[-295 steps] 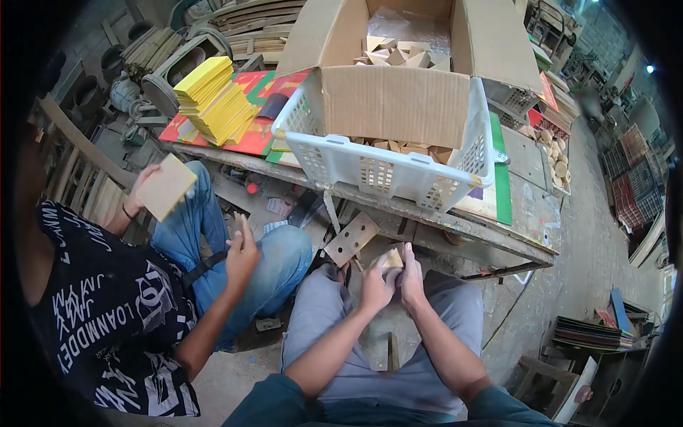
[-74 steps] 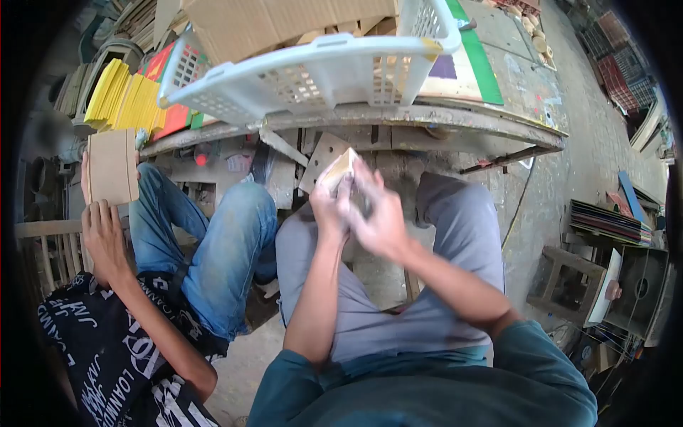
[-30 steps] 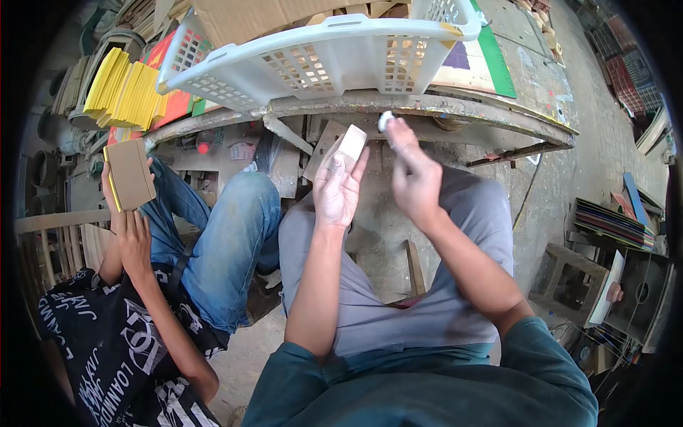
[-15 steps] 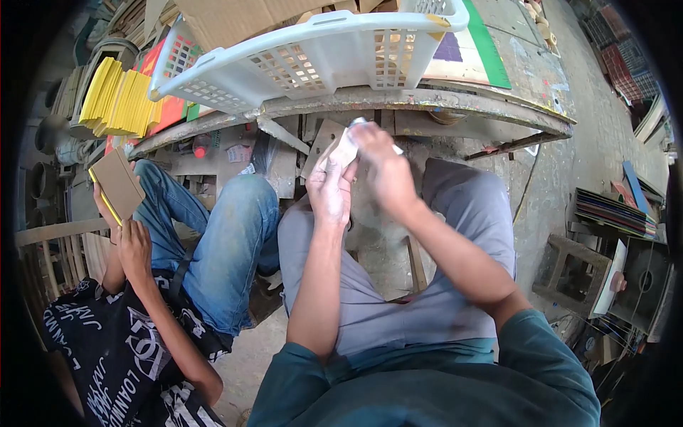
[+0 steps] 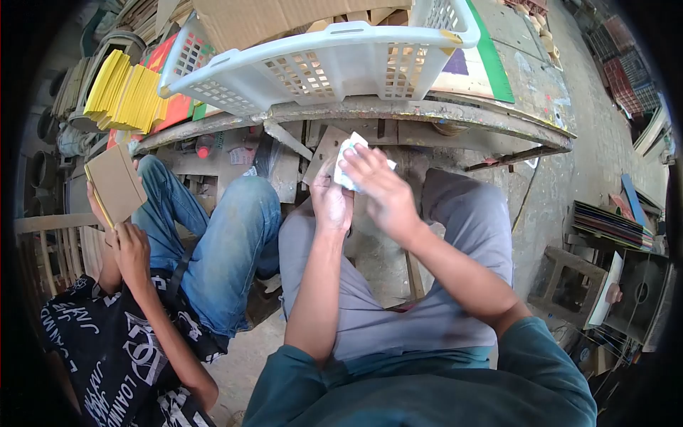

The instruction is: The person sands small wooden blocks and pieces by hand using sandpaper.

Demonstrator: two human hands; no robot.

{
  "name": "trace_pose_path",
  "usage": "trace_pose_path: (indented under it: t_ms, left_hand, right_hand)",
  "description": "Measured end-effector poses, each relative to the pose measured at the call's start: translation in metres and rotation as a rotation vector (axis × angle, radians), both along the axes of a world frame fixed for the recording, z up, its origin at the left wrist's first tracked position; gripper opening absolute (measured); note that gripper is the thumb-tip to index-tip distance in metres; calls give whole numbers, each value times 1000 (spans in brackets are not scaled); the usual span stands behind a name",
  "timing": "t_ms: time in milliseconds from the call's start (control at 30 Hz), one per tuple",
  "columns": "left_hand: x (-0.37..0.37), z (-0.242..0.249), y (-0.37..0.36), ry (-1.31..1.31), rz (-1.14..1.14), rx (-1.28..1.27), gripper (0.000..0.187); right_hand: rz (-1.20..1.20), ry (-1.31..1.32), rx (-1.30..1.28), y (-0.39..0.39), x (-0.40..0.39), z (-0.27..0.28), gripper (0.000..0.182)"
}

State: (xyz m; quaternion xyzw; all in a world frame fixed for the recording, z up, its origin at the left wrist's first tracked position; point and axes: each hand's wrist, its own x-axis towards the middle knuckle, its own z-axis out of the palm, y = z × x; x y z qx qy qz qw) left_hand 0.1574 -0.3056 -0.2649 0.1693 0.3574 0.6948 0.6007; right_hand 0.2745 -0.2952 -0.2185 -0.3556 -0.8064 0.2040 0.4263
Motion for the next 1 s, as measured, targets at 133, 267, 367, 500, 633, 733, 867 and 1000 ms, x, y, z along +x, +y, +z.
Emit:
trace_pose_path:
  t_ms: [133, 267, 367, 500, 633, 733, 867, 1000]
  left_hand:
    - [0, -10, 1, -84, -11, -13, 34]
    - [-1, -3, 1, -190, 4, 37, 37]
    - [-1, -8, 2, -135, 8, 28, 37]
    - [2, -6, -2, -178, -10, 13, 43]
    - [-2, 9, -1, -244, -99, 141, 38]
    - [-3, 2, 0, -221, -72, 136, 36]
    - [-5, -14, 0, -95, -44, 14, 30]
    - [-6, -9, 2, -138, -4, -91, 23]
  right_hand:
    - [-53, -89, 22, 14, -2, -16, 55]
    - [-128, 68, -111, 19, 7, -18, 58]
    - [-151, 65, -55, 14, 12, -6, 58]
    - [-42, 0, 3, 20, 8, -19, 59]
    - [-260, -47, -141, 38, 23, -26, 55]
    - [-229, 361, -420, 30, 21, -32, 34]
    - [74, 1092, -1252, 34, 29, -22, 17]
    - [92, 926, -1230, 34, 24, -7, 17]
